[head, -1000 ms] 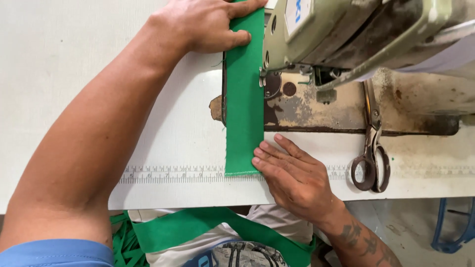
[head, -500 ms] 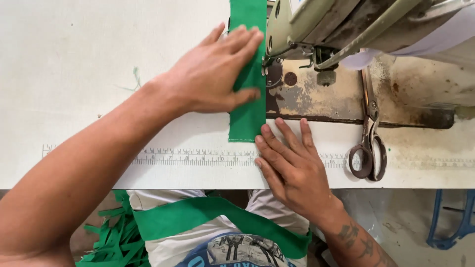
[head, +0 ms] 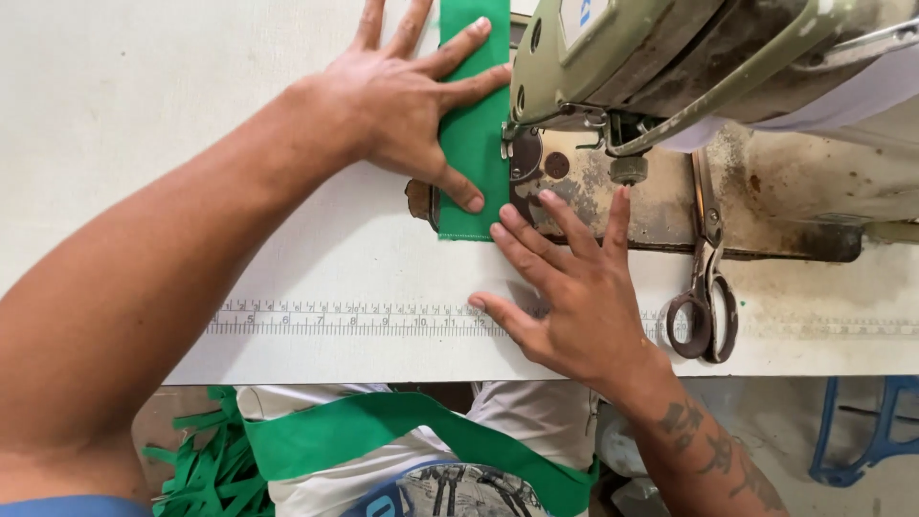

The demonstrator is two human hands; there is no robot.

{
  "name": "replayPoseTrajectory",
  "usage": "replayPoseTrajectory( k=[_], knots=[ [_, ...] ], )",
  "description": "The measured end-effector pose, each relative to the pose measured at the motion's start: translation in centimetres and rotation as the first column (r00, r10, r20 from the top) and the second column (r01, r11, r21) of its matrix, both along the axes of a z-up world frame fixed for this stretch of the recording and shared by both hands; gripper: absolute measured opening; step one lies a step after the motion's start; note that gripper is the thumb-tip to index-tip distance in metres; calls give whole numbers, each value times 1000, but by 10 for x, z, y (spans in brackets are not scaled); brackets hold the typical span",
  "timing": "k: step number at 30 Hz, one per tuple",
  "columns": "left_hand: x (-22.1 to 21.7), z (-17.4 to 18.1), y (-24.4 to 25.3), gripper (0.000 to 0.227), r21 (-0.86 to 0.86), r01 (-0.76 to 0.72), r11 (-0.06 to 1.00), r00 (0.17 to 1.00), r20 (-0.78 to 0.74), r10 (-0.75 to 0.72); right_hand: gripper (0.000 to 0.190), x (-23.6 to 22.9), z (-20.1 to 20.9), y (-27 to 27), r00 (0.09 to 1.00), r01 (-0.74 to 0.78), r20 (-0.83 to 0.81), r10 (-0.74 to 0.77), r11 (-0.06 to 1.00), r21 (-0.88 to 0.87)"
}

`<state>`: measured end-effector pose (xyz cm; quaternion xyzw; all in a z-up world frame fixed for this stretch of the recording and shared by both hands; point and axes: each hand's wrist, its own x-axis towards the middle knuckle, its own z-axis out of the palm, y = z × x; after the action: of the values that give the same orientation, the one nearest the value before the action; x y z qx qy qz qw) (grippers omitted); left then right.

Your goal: A person is sewing green fabric strips using an industrial sewing machine and cutting them with scissors.

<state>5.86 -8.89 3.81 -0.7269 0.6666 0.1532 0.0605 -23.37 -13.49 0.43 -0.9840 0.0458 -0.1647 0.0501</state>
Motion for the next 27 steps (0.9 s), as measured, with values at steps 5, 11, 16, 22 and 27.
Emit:
replayPoseTrajectory(
  k=[5, 11, 16, 22, 27],
  knots=[
    [5, 31, -11, 141, 153, -155, 976, 988, 21, 153, 80, 13, -11, -8, 993, 119, -24, -119, 993, -8],
    [11, 51, -25, 135, 283, -284, 916, 945, -77, 317, 93, 20, -23, -3, 975, 213, -60, -214, 977, -16],
    [20, 42, -38, 140, 257, -309, 916, 926, -140, 351, 106, 21, -22, -3, 965, 217, -147, -216, 976, -6],
    [32, 31, -50, 144, 222, -322, 920, 904, -215, 369, 106, 15, -18, -4, 969, 225, -125, -213, 970, 93],
    [42, 19, -2, 135, 72, -312, 947, 903, -287, 319, 60, -58, 18, 59, 938, 65, 295, -182, 928, 368]
  ],
)
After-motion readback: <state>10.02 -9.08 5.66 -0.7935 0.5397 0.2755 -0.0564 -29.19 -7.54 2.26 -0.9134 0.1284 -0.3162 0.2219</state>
